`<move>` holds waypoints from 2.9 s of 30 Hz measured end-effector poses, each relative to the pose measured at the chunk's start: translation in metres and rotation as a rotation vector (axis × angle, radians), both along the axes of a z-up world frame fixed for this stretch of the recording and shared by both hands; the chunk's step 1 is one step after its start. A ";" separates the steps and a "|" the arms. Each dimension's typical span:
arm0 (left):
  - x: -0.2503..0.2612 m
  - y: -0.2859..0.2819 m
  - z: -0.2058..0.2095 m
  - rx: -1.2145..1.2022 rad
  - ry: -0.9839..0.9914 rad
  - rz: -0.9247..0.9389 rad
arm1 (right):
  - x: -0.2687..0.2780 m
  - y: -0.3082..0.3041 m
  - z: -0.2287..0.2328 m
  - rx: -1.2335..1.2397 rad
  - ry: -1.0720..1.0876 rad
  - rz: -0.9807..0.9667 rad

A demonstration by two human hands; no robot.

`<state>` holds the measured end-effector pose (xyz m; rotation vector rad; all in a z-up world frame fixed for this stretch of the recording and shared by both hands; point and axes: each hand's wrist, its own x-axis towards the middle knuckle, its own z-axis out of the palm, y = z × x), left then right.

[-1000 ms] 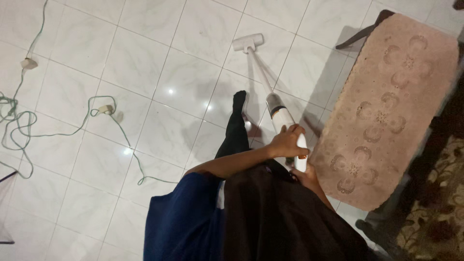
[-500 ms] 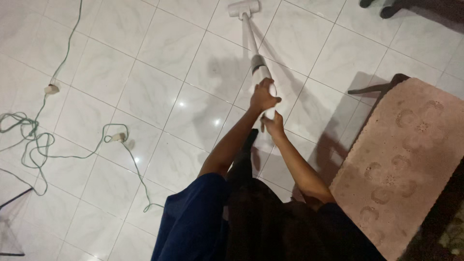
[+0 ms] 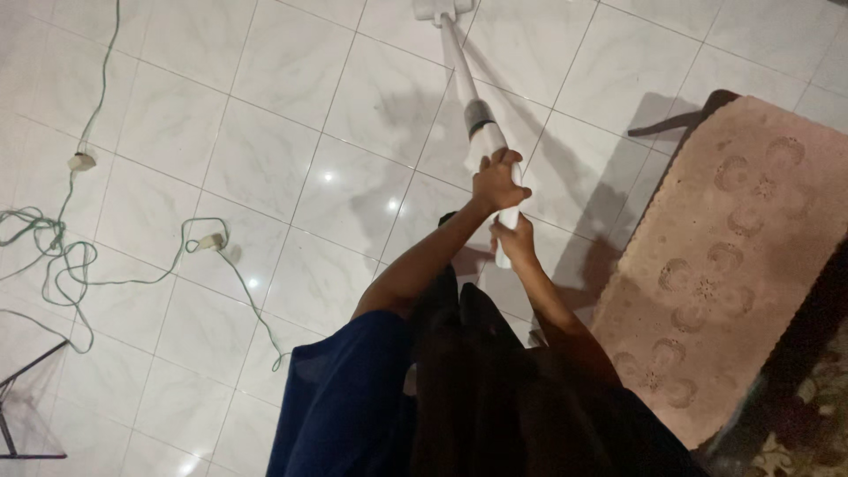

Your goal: The person vacuums a tiled floor by hand using a cordless vacuum cleaner, moving it across open areas and near furniture.

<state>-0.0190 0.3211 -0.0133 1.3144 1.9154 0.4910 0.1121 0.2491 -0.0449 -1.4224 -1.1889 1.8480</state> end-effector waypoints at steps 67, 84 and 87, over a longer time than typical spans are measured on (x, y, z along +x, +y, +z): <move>0.031 0.286 -0.054 0.008 -0.338 -0.392 | -0.031 0.256 0.012 -0.312 0.128 -0.465; 0.028 0.432 -0.071 -0.029 -0.175 -0.284 | 0.001 0.398 -0.081 -0.248 0.098 -0.272; 0.027 0.410 -0.067 0.039 -0.210 -0.225 | 0.004 0.384 -0.080 -0.280 0.186 -0.267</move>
